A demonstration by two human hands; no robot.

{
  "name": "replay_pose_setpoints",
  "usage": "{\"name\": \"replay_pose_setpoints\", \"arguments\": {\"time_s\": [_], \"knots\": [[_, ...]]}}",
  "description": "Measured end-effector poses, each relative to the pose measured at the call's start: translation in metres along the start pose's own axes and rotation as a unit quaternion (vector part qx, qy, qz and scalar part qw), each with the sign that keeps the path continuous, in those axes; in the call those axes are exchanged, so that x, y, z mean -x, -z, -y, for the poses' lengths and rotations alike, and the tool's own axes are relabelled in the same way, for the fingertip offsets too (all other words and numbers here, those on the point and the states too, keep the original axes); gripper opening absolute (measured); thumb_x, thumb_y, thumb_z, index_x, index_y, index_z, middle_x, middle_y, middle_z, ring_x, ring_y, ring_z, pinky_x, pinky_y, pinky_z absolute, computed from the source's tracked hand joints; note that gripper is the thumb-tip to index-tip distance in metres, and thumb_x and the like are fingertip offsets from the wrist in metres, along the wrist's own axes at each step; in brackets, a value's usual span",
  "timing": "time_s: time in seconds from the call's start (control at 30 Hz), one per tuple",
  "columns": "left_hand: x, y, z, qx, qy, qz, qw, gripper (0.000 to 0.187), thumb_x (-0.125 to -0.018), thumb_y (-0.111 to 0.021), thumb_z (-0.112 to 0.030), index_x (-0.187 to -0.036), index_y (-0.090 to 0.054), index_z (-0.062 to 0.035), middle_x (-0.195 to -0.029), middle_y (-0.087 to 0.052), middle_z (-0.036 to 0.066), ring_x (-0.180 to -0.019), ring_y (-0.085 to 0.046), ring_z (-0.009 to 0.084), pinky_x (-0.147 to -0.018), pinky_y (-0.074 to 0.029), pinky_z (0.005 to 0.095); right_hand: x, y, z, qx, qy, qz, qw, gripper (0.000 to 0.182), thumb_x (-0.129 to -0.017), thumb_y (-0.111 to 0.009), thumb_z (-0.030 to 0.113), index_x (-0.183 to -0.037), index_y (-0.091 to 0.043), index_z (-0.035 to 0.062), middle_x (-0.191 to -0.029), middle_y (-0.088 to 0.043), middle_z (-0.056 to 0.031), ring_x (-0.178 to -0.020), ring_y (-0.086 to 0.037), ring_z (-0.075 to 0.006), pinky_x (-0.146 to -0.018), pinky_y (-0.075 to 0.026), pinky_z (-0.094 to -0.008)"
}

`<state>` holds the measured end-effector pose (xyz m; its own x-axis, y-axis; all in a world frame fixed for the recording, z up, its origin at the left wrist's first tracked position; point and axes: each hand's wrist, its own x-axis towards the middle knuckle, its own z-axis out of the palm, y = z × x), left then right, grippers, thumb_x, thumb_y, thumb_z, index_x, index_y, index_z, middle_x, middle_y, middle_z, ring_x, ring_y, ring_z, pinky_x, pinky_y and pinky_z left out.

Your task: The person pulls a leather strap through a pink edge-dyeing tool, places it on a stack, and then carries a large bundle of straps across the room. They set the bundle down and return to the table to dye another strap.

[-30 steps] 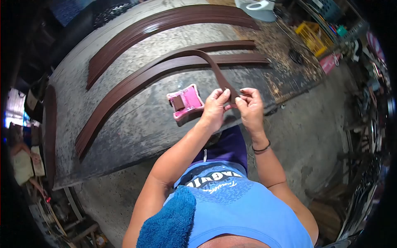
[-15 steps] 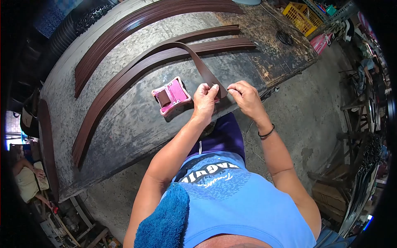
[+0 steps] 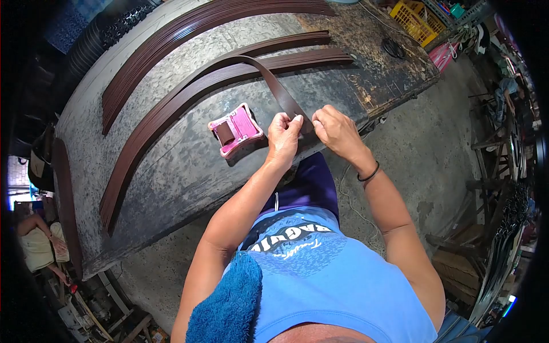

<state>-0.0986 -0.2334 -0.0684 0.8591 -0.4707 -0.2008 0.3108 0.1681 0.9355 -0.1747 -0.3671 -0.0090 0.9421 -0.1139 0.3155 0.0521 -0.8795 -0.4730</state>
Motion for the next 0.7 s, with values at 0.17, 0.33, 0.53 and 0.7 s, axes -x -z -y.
{"name": "replay_pose_setpoints", "arguments": {"time_s": [0.17, 0.33, 0.53, 0.7], "knots": [[0.003, -0.001, -0.001, 0.003, 0.011, 0.002, 1.000, 0.013, -0.091, -0.062, -0.017, -0.093, -0.054, -0.0066, -0.082, -0.057, -0.001, -0.072, -0.054, 0.0067, -0.064, -0.046, 0.0238, 0.000, -0.004, -0.008, -0.060, -0.023, 0.015, 0.998, 0.010, -0.085, -0.054, 0.013, -0.088, -0.057, 0.0045, -0.086, -0.057, -0.0134, -0.080, -0.059, -0.0364, -0.070, -0.048, -0.0449], [0.001, 0.000, 0.004, 0.007, 0.016, 0.009, 1.000, 0.013, -0.092, -0.062, -0.017, -0.094, -0.054, -0.0064, -0.082, -0.057, 0.000, -0.072, -0.054, 0.0073, -0.065, -0.046, 0.0236, 0.001, -0.005, -0.008, -0.125, -0.080, 0.026, 0.989, 0.011, -0.084, -0.052, 0.011, -0.088, -0.056, 0.0019, -0.087, -0.057, -0.0171, -0.080, -0.058, -0.0361, -0.071, -0.047, -0.0440], [0.000, 0.001, 0.006, 0.036, 0.047, 0.031, 0.998, 0.015, -0.093, -0.060, -0.020, -0.098, -0.055, -0.0072, -0.085, -0.059, 0.000, -0.073, -0.054, 0.0078, -0.068, -0.047, 0.0247, 0.005, -0.015, -0.018, -0.219, -0.127, 0.040, 0.966, 0.012, -0.086, -0.050, 0.011, -0.088, -0.053, 0.0002, -0.082, -0.055, -0.0128, -0.076, -0.057, -0.0273, -0.069, -0.046, -0.0365], [0.000, -0.007, 0.002, 0.073, 0.050, 0.025, 0.996, 0.013, -0.093, -0.058, -0.017, -0.096, -0.054, -0.0049, -0.081, -0.056, 0.000, -0.069, -0.050, 0.0072, -0.063, -0.043, 0.0236, 0.009, -0.025, -0.026, -0.437, -0.243, 0.065, 0.863, 0.011, -0.086, -0.050, 0.012, -0.087, -0.052, 0.0011, -0.081, -0.053, -0.0095, -0.078, -0.055, -0.0203, -0.071, -0.045, -0.0329]]}}
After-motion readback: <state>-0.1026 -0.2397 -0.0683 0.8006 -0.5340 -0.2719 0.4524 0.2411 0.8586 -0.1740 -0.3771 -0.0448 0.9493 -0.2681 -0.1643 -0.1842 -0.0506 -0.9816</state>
